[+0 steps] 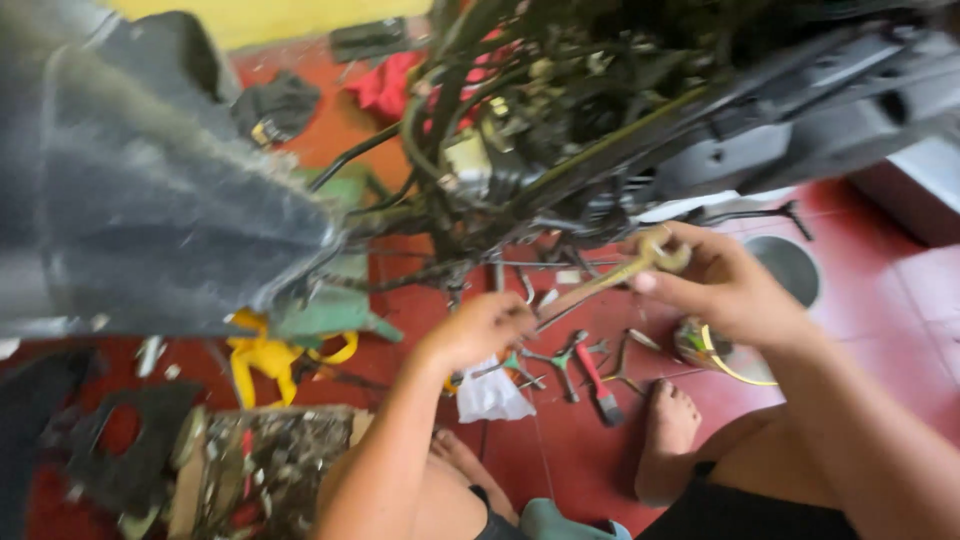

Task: The person is performing maintenance and repair on a motorcycle, including cleaning parts with a brush and using wrenches to disassemble components.

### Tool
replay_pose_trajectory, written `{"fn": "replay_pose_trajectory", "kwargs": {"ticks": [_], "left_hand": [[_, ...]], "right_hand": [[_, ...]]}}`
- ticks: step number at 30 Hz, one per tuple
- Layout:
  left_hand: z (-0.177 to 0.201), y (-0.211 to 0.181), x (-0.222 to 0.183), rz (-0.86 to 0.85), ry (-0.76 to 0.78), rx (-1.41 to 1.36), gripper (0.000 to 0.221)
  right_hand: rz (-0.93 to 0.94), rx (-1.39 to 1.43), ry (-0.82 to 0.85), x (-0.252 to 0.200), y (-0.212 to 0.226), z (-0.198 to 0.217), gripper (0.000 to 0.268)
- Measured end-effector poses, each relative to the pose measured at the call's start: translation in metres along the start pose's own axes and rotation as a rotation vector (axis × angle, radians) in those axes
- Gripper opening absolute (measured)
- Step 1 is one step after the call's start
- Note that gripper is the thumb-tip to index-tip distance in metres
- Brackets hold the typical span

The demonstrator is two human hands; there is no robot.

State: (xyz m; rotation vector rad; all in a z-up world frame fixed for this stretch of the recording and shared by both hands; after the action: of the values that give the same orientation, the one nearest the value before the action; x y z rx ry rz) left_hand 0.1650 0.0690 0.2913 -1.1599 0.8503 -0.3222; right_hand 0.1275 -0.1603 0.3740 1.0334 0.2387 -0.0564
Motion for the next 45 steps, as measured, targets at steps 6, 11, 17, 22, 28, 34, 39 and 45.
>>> {"fn": "replay_pose_trajectory", "kwargs": {"ticks": [6, 11, 17, 22, 28, 34, 39, 45], "left_hand": [[-0.078, -0.018, 0.012, -0.077, 0.216, 0.166, 0.038], [-0.08, 0.015, 0.046, -0.001, 0.175, 0.618, 0.038], [-0.045, 0.01, 0.064, 0.009, 0.062, 0.657, 0.049], [-0.076, 0.003, 0.068, -0.118, 0.24, 0.271, 0.051], [-0.09, 0.051, 0.083, 0.127, 0.245, 0.429, 0.035], [-0.027, 0.168, 0.136, 0.307, -0.058, 0.627, 0.036], [0.0, 0.189, 0.143, 0.344, -0.181, 0.609, 0.034], [0.007, 0.156, 0.125, 0.422, -0.266, 0.551, 0.035]], "right_hand": [[0.022, -0.278, -0.101, -0.01, -0.007, -0.03, 0.033], [-0.219, -0.617, 0.074, -0.004, -0.029, -0.006, 0.043], [-0.289, -0.923, 0.34, 0.008, -0.122, -0.017, 0.044], [-0.025, -1.066, 0.411, 0.018, -0.126, -0.065, 0.036], [0.022, -1.393, 0.25, 0.041, -0.097, -0.062, 0.033], [-0.069, -1.245, 0.308, 0.057, -0.165, -0.058, 0.046], [-0.141, -1.22, 0.478, 0.055, -0.178, -0.082, 0.04], [0.001, -1.22, 0.435, 0.065, -0.168, -0.098, 0.036]]}}
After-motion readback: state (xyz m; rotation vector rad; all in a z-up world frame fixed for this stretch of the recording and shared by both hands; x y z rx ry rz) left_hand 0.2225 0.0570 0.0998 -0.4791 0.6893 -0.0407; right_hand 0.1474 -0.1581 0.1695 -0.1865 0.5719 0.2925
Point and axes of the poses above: each hand's wrist, its own x-axis towards the middle knuckle, its own z-axis out of the back of the hand, y = z × x, the point moved 8 cm from there along x, towards the middle knuckle, and after that the axes turned 13 degrees about -x, right-handed, at the moved point
